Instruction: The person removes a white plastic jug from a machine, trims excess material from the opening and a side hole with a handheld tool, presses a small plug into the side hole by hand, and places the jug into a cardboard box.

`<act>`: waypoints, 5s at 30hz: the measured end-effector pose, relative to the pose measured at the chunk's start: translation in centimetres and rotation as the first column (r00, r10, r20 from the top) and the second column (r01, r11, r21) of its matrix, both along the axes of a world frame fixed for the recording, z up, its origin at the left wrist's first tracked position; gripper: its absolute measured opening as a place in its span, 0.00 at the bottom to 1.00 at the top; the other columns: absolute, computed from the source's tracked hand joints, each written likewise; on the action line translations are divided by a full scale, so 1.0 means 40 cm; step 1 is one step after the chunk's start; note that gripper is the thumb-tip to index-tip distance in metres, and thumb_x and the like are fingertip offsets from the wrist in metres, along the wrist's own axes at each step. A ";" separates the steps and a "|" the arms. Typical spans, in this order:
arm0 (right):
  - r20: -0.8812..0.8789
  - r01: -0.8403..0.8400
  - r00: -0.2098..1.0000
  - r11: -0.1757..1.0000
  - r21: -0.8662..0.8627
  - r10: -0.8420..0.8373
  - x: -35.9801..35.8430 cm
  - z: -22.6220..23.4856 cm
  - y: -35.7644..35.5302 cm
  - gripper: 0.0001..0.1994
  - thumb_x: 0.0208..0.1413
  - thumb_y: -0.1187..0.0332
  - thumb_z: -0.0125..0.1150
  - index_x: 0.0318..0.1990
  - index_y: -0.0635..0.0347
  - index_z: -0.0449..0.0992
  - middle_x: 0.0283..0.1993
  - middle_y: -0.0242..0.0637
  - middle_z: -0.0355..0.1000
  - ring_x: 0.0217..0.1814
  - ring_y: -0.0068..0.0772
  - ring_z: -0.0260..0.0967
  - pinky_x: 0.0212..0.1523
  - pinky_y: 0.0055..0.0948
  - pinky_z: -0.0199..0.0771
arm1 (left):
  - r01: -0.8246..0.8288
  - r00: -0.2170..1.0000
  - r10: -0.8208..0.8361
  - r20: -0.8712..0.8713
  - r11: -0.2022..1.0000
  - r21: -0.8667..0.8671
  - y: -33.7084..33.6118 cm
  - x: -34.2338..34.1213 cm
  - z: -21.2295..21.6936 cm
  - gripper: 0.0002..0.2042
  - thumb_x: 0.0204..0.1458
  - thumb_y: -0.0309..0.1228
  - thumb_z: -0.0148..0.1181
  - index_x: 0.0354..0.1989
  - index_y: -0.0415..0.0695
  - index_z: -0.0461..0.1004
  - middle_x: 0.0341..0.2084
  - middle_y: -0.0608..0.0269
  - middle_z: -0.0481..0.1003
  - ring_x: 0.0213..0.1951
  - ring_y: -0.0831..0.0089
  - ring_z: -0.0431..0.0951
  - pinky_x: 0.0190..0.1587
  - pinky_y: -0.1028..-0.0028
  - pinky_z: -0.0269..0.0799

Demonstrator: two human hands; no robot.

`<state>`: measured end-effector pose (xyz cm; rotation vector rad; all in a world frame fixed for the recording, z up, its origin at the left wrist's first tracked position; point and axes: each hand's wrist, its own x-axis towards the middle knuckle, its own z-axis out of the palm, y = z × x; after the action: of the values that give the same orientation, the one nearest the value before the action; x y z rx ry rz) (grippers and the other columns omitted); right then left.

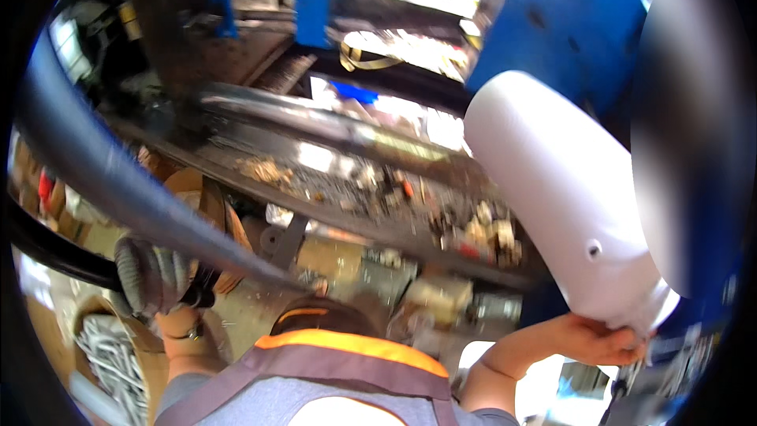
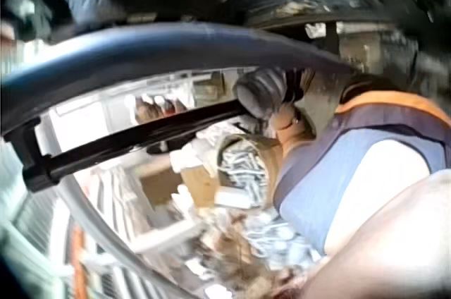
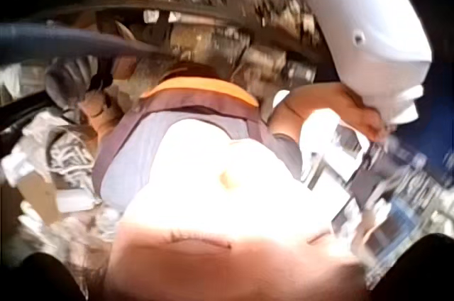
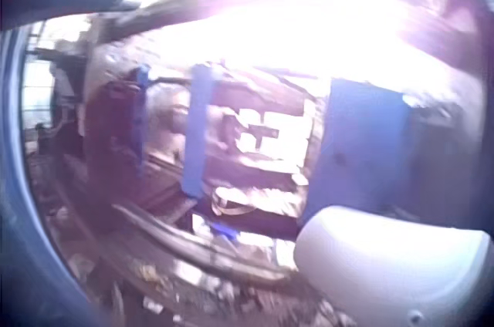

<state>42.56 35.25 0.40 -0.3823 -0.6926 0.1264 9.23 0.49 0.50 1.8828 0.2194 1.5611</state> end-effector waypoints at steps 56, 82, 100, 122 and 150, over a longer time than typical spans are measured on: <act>0.466 0.465 0.830 -0.843 -0.271 0.307 0.982 -1.008 -2.374 0.09 0.51 0.64 0.54 0.38 0.56 0.72 0.34 0.44 0.72 0.35 0.46 0.73 0.35 0.41 0.72 | 0.877 -0.366 -0.100 -0.925 0.296 -0.378 -0.368 1.615 -0.369 0.33 0.26 0.44 0.72 0.48 0.53 0.71 0.49 0.62 0.69 0.54 0.60 0.67 0.57 0.59 0.58; 0.582 0.775 0.600 -0.221 -0.592 0.549 0.900 -0.402 -1.989 0.09 0.52 0.61 0.58 0.35 0.54 0.72 0.28 0.30 0.69 0.30 0.31 0.70 0.28 0.28 0.67 | 0.666 -0.743 -0.061 -0.667 0.027 -0.745 -0.510 1.805 -0.486 0.35 0.26 0.46 0.74 0.48 0.46 0.73 0.40 0.55 0.75 0.44 0.57 0.75 0.48 0.69 0.69; 0.106 0.247 0.956 -0.552 -0.797 0.275 0.773 -0.396 -1.987 0.13 0.59 0.58 0.49 0.33 0.60 0.71 0.22 0.43 0.72 0.27 0.48 0.72 0.28 0.42 0.69 | 0.840 -0.538 -0.013 -0.843 0.072 -0.538 -0.510 1.713 -0.414 0.30 0.29 0.47 0.67 0.46 0.52 0.74 0.40 0.64 0.74 0.48 0.65 0.73 0.55 0.63 0.57; -0.844 -0.867 0.494 -0.052 -0.495 -0.211 0.723 -0.468 -1.868 0.19 0.62 0.52 0.43 0.33 0.61 0.68 0.14 0.35 0.65 0.09 0.23 0.56 0.12 0.23 0.54 | 0.916 0.291 -0.212 -0.933 0.342 0.208 -0.469 1.604 -0.524 0.33 0.28 0.51 0.66 0.47 0.51 0.67 0.53 0.60 0.66 0.59 0.62 0.62 0.64 0.49 0.42; 0.682 0.283 0.652 -0.728 -0.624 -0.331 1.204 -0.936 -2.342 0.12 0.54 0.60 0.52 0.35 0.59 0.75 0.37 0.46 0.71 0.41 0.50 0.70 0.41 0.42 0.70 | 0.701 0.618 -0.395 -0.680 0.668 0.249 -0.432 1.893 -0.276 0.14 0.30 0.37 0.71 0.20 0.39 0.76 0.46 0.43 0.71 0.47 0.53 0.74 0.48 0.62 0.71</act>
<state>90.72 -58.44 -37.02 -2.6992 0.0490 -0.2175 84.94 -16.81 -10.54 2.4649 -0.5612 0.5765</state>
